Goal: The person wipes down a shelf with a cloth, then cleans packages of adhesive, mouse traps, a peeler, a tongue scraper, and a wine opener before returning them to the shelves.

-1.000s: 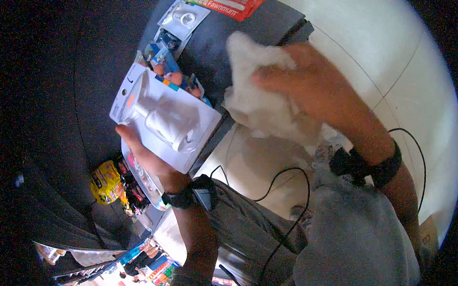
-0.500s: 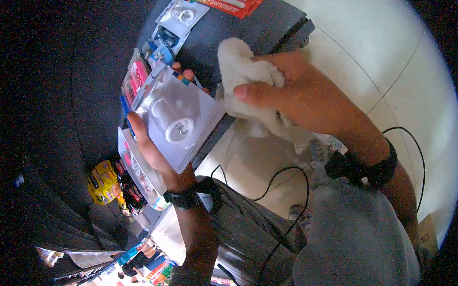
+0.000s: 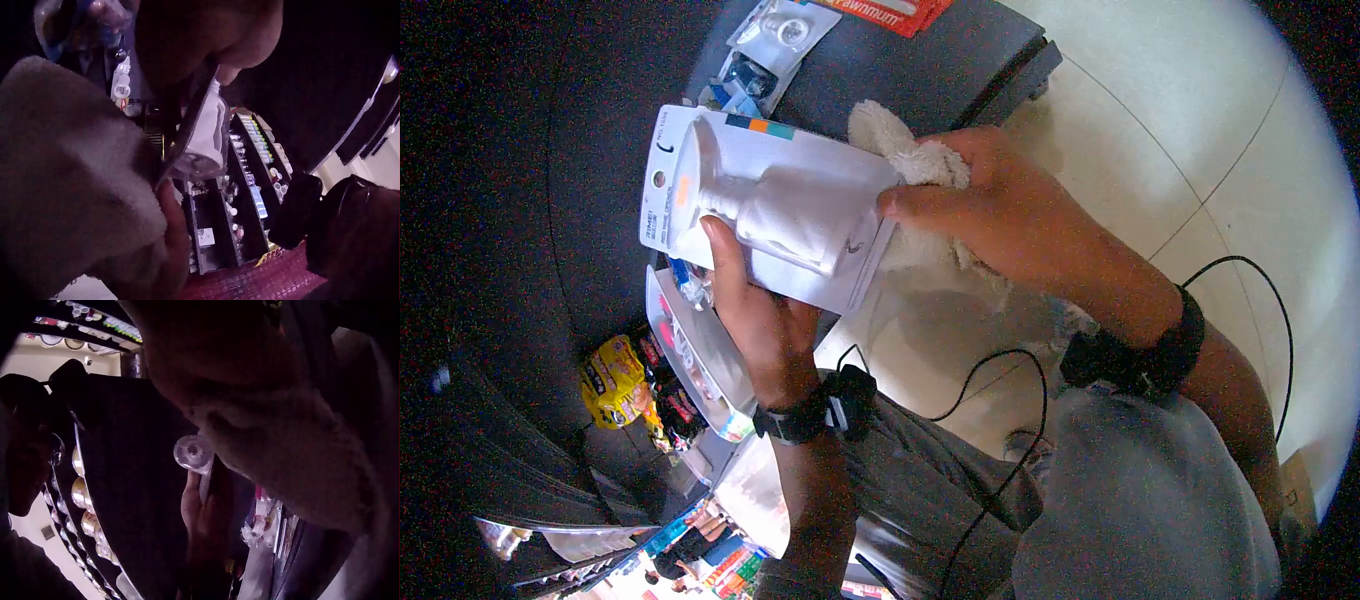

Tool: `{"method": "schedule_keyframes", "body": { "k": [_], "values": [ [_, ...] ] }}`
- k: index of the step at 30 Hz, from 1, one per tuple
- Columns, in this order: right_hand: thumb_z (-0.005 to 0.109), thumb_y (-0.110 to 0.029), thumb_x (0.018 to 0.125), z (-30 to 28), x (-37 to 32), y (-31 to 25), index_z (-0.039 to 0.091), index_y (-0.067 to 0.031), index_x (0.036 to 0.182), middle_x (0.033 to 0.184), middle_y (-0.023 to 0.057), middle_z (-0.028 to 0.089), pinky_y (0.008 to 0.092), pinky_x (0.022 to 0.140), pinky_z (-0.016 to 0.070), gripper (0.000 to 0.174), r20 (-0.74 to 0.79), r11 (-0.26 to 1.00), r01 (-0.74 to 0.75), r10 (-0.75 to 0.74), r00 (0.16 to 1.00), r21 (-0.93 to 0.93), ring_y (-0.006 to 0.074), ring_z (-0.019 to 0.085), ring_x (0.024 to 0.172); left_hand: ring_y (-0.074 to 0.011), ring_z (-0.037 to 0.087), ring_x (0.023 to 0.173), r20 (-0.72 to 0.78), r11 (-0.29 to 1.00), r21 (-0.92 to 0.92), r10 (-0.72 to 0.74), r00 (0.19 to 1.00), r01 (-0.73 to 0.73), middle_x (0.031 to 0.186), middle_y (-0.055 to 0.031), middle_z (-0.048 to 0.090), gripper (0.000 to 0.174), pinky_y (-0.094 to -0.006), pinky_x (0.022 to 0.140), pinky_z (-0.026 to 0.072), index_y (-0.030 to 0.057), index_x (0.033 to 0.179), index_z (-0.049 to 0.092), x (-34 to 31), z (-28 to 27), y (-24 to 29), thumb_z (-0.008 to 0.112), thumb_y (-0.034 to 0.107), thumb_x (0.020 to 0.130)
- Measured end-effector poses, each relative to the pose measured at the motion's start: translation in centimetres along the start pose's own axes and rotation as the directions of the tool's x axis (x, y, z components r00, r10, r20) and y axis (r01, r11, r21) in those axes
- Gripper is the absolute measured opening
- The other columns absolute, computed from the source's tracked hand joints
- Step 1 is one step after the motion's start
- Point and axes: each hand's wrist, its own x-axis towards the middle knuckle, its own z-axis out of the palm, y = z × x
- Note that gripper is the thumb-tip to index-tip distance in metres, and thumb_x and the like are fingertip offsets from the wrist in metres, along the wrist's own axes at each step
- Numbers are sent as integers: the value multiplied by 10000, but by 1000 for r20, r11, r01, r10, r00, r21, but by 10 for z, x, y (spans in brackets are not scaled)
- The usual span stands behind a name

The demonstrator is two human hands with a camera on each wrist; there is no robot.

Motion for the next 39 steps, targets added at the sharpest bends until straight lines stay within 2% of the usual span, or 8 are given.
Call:
{"method": "schedule_keyframes", "body": {
  "k": [5,9,13,15,28,31,36,39],
  "values": [
    [677,-290,804,1,8,6,629,16,993,789,43,643,269,696,472,363,90,987,128,-137,987,101,111,582,704,-286,482,1175,118,974,-213,-53,992,77,1310,-142,451,560,-429,1002,387,36,1373,275,2,-7,2,416,383,957],
    [666,-262,825,-6,10,14,560,8,1126,909,71,634,264,744,470,418,-181,875,417,-464,867,-248,112,588,798,-368,381,1259,273,910,-407,38,961,79,1400,-167,344,653,-496,1050,317,53,1413,211,14,-8,13,441,428,930],
    [640,-106,795,-8,8,-32,499,7,1234,1091,119,604,281,827,465,474,-22,831,506,-524,851,-229,166,598,961,-445,307,1282,342,876,-450,-7,940,170,1454,-168,259,662,-571,1052,259,95,1431,198,11,-6,18,412,465,926],
    [611,-47,759,-13,29,-34,515,-1,1240,1106,139,611,299,828,466,493,302,472,830,-778,551,-298,215,614,978,-367,399,1246,454,646,-671,-30,890,364,1391,-180,367,613,-510,1037,320,48,1406,250,10,-27,9,419,407,938],
    [568,-35,757,15,7,-11,542,37,1178,1013,219,629,315,813,462,428,423,830,535,-434,795,-156,255,634,955,-302,552,1064,-147,976,-191,73,986,-101,1199,-171,541,574,-436,922,439,20,1327,371,1,-7,23,390,445,942],
    [589,-50,777,3,2,-17,547,39,1152,972,160,655,303,775,483,388,491,823,415,-197,849,-388,230,649,871,-321,538,1083,-91,968,-209,126,988,-142,1211,-164,531,652,-455,945,425,28,1336,358,3,-18,27,373,533,923],
    [594,-128,831,1,-8,-31,537,10,1163,926,50,663,326,723,517,364,170,954,285,-297,940,95,212,646,778,-348,530,1082,205,908,-413,163,965,-66,1186,-161,536,660,-466,987,400,75,1321,387,0,-17,26,311,591,916],
    [611,-143,774,17,4,-34,537,-3,1190,888,108,650,341,634,520,445,239,414,791,-798,554,-450,245,651,711,-286,550,1063,-32,973,-195,123,992,-127,1188,-143,535,658,-427,984,403,77,1311,397,-5,-11,19,274,594,924]
  ]
}}
